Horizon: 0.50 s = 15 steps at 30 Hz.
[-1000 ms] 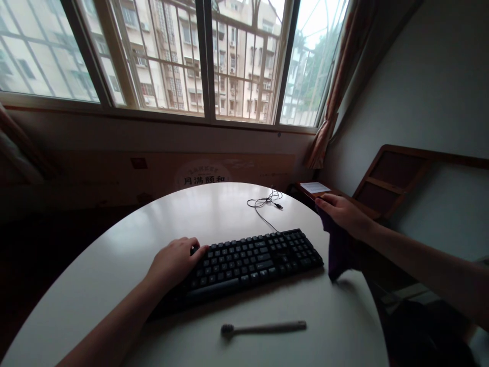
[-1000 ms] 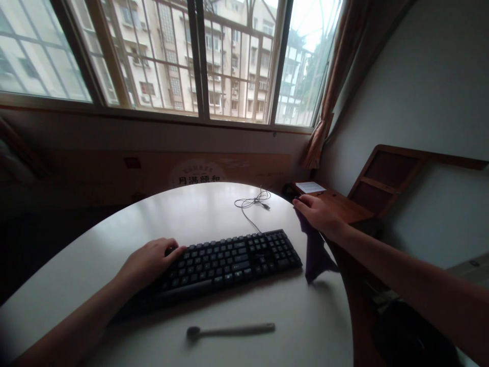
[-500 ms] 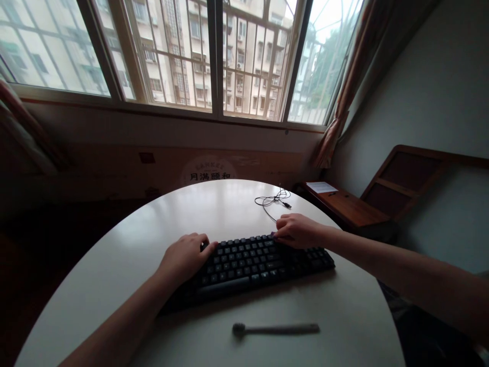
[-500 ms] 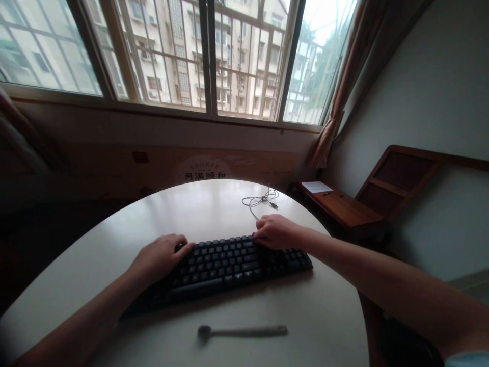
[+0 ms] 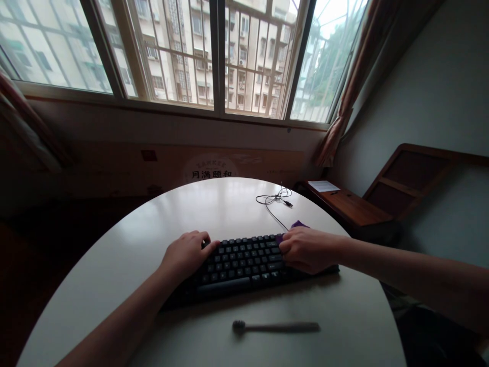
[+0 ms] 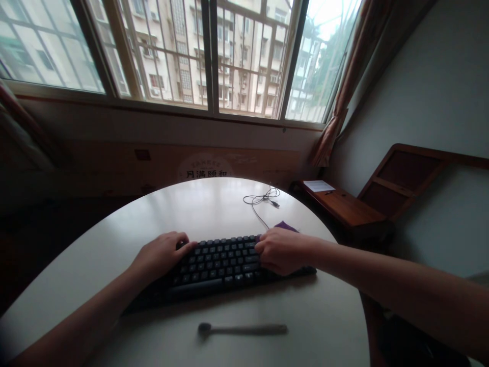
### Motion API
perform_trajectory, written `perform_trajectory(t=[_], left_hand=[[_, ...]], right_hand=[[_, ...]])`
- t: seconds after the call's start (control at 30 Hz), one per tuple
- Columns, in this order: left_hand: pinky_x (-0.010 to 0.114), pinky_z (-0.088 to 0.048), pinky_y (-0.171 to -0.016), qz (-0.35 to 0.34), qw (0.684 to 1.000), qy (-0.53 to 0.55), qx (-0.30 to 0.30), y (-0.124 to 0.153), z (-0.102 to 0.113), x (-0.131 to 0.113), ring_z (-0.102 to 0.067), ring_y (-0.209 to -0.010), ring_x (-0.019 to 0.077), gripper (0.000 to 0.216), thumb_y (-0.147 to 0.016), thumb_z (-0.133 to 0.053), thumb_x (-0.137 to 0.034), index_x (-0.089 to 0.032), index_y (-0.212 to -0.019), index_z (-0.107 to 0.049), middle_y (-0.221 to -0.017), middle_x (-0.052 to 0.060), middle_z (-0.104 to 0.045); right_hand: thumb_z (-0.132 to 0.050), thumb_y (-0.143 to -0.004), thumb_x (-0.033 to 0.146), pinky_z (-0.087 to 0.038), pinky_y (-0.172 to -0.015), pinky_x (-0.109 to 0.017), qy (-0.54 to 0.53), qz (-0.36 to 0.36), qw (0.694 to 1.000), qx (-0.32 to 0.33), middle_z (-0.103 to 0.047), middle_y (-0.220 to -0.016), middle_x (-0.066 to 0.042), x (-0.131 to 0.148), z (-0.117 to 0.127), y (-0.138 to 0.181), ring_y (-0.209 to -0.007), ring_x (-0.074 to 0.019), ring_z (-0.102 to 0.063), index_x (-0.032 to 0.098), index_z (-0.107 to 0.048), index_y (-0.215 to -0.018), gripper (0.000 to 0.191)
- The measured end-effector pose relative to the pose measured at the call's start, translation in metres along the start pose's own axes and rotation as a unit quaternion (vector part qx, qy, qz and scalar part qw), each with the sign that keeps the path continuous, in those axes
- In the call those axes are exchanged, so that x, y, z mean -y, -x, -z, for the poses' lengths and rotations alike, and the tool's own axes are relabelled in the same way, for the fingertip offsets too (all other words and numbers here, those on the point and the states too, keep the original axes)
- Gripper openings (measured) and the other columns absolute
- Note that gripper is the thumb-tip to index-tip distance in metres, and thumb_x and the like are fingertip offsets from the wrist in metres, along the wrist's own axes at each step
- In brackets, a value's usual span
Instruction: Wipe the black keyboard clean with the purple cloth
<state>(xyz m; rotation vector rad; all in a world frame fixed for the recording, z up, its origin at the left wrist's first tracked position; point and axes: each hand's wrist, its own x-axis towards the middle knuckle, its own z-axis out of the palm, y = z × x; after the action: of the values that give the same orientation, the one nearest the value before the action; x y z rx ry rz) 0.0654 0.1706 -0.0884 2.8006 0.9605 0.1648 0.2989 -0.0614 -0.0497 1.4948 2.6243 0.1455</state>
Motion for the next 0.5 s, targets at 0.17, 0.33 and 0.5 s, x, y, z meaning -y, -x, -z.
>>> perform_trajectory(t=[0.17, 0.33, 0.5], left_hand=[[0.033, -0.043, -0.07, -0.003, 1.0, -0.002, -0.006, -0.001, -0.001, 0.001, -0.062, -0.095, 0.0268, 0.048, -0.088, -0.037, -0.06, -0.023, -0.09, -0.067, -0.099, 0.008, -0.07], [0.033, -0.044, -0.072, -0.001, 1.0, -0.01, -0.01, -0.001, -0.002, 0.001, -0.061, -0.096, 0.0261, 0.044, -0.089, -0.039, -0.055, -0.021, -0.091, -0.068, -0.1, 0.009, -0.069], [0.033, -0.044, -0.073, -0.006, 1.0, -0.012, -0.014, 0.0, 0.0, 0.001, -0.062, -0.097, 0.0268, 0.045, -0.089, -0.039, -0.054, -0.021, -0.093, -0.068, -0.101, 0.009, -0.069]], right_hand=[[-0.053, -0.088, 0.022, -0.038, -0.067, -0.03, -0.029, -0.036, 0.999, -0.01, -0.062, -0.075, -0.003, 0.021, 0.003, 0.019, -0.068, -0.0148, -0.05, 0.019, -0.064, -0.066, 0.025], [-0.054, -0.089, 0.022, -0.043, -0.074, -0.03, -0.178, -0.113, 0.974, -0.087, -0.063, -0.082, -0.006, 0.033, 0.021, 0.051, -0.076, -0.0158, -0.055, 0.017, -0.064, -0.07, 0.022], [-0.05, -0.094, 0.043, -0.049, -0.065, -0.027, -0.402, -0.334, 0.812, -0.259, -0.065, -0.08, -0.007, 0.031, 0.058, 0.094, -0.07, -0.0163, -0.06, 0.015, -0.067, -0.089, 0.033]])
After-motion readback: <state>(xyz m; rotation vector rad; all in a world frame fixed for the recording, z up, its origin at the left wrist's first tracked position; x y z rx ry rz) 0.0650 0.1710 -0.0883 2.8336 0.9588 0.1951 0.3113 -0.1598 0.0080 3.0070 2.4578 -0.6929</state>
